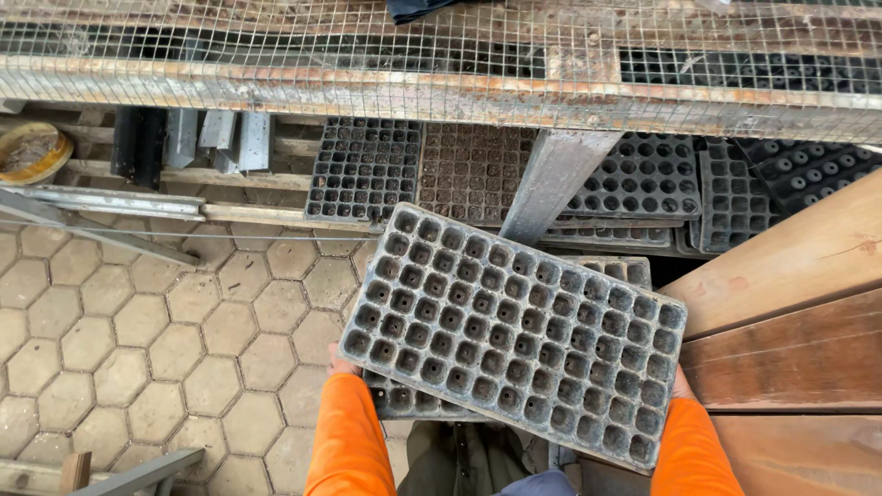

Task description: The person carries seedling trays to a work table, fills the tray cells with soil using a small hand trowel, and then places seeds into the soil by hand.

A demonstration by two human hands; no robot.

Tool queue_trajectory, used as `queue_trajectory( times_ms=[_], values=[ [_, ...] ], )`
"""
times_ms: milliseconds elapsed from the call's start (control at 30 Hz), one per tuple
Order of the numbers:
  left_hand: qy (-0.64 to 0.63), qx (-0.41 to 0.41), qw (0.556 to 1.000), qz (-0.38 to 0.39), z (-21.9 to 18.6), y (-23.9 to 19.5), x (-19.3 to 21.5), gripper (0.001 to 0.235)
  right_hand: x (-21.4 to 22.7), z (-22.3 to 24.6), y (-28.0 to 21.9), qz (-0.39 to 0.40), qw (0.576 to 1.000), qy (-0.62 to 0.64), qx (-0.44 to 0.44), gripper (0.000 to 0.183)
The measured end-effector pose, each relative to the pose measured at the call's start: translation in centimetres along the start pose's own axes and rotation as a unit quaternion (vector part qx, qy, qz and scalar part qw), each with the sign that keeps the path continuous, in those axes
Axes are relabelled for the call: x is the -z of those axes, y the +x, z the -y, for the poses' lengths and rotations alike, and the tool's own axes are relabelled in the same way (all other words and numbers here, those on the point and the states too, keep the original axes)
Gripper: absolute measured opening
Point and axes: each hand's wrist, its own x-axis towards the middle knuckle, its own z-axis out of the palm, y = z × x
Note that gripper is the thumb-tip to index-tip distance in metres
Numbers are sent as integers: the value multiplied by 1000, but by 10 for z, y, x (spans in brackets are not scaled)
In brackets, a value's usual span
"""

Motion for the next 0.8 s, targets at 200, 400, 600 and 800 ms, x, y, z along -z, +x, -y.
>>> queue_trajectory(
  times_ms=[200,400,600,800],
  values=[
    [-157,22,987,-28,7,-11,12,81,8,2,-23,-10,1000,8,2,43],
    [-108,-162,981,18,-25,-16,46,75,29,-7,-66,-7,1000,5,-3,43],
    [-2,-122,992,-6,-64,-60,83,74,62,-26,-128,-7,1000,12,-10,43],
    [6,-116,993,-22,-78,-111,107,75,54,-14,-155,25,1000,3,4,42]
  ],
)
